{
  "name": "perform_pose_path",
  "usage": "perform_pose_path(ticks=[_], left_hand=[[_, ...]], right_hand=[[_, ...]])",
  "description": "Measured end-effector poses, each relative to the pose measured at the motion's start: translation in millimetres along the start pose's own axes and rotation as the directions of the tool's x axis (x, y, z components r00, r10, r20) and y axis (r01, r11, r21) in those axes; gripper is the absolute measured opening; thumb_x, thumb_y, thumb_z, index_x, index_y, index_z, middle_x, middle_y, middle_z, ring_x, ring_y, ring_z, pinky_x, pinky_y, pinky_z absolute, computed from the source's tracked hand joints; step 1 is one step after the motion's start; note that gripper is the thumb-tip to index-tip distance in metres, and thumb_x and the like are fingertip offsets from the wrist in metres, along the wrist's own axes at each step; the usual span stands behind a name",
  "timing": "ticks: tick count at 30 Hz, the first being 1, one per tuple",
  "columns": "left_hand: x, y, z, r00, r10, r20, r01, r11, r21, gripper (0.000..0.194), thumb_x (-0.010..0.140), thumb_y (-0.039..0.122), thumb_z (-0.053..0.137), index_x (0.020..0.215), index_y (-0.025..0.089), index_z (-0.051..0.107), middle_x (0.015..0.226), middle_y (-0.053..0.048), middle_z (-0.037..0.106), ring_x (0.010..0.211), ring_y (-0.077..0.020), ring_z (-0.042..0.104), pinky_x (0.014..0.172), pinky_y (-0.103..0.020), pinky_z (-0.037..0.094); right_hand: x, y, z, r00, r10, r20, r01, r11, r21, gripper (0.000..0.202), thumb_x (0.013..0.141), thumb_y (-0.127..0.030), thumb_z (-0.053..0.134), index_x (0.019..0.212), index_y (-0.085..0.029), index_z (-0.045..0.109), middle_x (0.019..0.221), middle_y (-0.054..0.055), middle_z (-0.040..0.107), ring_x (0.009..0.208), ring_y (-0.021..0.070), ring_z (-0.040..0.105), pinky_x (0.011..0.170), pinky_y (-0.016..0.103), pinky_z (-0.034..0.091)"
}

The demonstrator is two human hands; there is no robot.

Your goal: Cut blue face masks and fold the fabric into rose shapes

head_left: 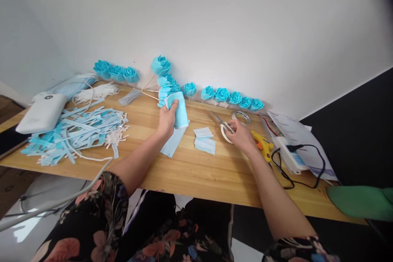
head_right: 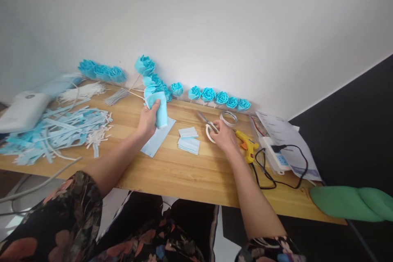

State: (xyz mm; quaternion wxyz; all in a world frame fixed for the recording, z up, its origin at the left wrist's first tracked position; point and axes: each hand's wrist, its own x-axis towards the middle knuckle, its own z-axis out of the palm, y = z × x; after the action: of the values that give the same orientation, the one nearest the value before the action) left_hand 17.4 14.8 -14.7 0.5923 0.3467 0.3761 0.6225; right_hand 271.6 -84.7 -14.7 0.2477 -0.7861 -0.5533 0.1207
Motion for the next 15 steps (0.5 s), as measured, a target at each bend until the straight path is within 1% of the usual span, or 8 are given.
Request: perform_pose_path(ticks=[1,2,4,6,7,10,11,15], left_hand=[[0.8,-0.1,-0.5,1.0,-0.007,-0.002,0.007,1.0,-0.005,0.043,0.066,0.051,0.075,0.087,0.016,0.061,0.075,-0.001,0.061,0.068,-0.0143,0.054,0.065,-0.026,0.044],[1.7,-0.3,-1.0,1.0,-0.013,-0.005,0.013,1.0,-0.011,0.043,0.066,0.051,0.075,0.087,0.016,0.062,0.075,-0.001,0.061,0.069,-0.0144,0.055,0.065,-0.026,0.044],[3.1,-0.7,-1.7,1.0,-0.022,-0.013,0.021,0.999,-0.025,0.042,0.067,0.05,0.075,0.087,0.016,0.062,0.076,-0.001,0.062,0.07,-0.0146,0.056,0.066,-0.026,0.045],[4.1,-1.1,-2.1,0.999,-0.026,-0.02,0.025,0.999,-0.036,0.041,0.068,0.048,0.075,0.088,0.015,0.062,0.078,-0.002,0.064,0.072,-0.0151,0.057,0.068,-0.026,0.046],[4.4,-1.2,-2.2,0.999,-0.027,-0.021,0.027,0.999,-0.04,0.04,0.068,0.048,0.074,0.089,0.015,0.063,0.079,-0.002,0.064,0.073,-0.0153,0.057,0.069,-0.026,0.046],[5.0,-0.9,-2.1,0.999,-0.033,-0.027,0.032,0.998,-0.047,0.039,0.069,0.047,0.074,0.089,0.016,0.063,0.079,-0.002,0.065,0.072,-0.0155,0.058,0.069,-0.027,0.047],[5.3,-0.5,-2.3,0.999,-0.036,-0.03,0.034,0.998,-0.047,0.038,0.069,0.047,0.074,0.089,0.016,0.063,0.079,-0.002,0.065,0.072,-0.0158,0.058,0.069,-0.028,0.047],[8.2,4.3,-4.4,0.998,-0.022,-0.064,0.019,0.999,-0.045,0.042,0.069,0.048,0.074,0.092,0.015,0.065,0.083,-0.004,0.067,0.078,-0.0176,0.061,0.071,-0.028,0.048]], right_hand=[[-0.2,-3.0,-3.2,0.999,0.042,0.025,-0.047,0.974,0.22,0.043,0.076,-0.034,0.069,0.115,-0.02,0.059,0.097,0.007,0.071,0.086,0.0229,0.067,0.078,0.036,0.051],[-1.8,-7.2,-6.2,0.996,0.068,0.063,-0.089,0.89,0.446,0.046,0.075,-0.037,0.07,0.117,-0.021,0.057,0.093,0.005,0.07,0.083,0.0216,0.067,0.074,0.035,0.052],[-8.3,-18.5,-10.6,0.984,0.005,0.176,-0.141,0.622,0.77,0.055,0.074,-0.043,0.073,0.123,-0.028,0.053,0.096,0.001,0.069,0.083,0.0197,0.068,0.073,0.035,0.055],[-17.9,-32.1,-11.5,0.964,-0.104,0.243,-0.184,0.398,0.899,0.056,0.072,-0.045,0.076,0.121,-0.029,0.055,0.095,0.001,0.068,0.085,0.0192,0.068,0.076,0.035,0.056],[-22.9,-38.8,-10.6,0.942,-0.156,0.299,-0.236,0.326,0.915,0.055,0.073,-0.049,0.075,0.12,-0.027,0.057,0.094,0.002,0.069,0.086,0.0193,0.068,0.078,0.036,0.056],[-34.0,-56.0,-5.8,0.84,-0.302,0.45,-0.4,0.215,0.891,0.064,0.075,-0.068,0.064,0.121,-0.024,0.059,0.087,0.004,0.069,0.075,0.0193,0.067,0.075,0.041,0.057],[-35.8,-60.6,-4.7,0.817,-0.346,0.462,-0.418,0.197,0.887,0.066,0.076,-0.071,0.06,0.12,-0.023,0.06,0.085,0.004,0.069,0.071,0.0185,0.065,0.073,0.042,0.057],[-34.2,-76.9,-7.9,0.747,-0.455,0.484,-0.434,0.217,0.875,0.058,0.081,-0.068,0.056,0.113,-0.019,0.061,0.079,0.004,0.068,0.06,0.0158,0.059,0.061,0.036,0.055]])
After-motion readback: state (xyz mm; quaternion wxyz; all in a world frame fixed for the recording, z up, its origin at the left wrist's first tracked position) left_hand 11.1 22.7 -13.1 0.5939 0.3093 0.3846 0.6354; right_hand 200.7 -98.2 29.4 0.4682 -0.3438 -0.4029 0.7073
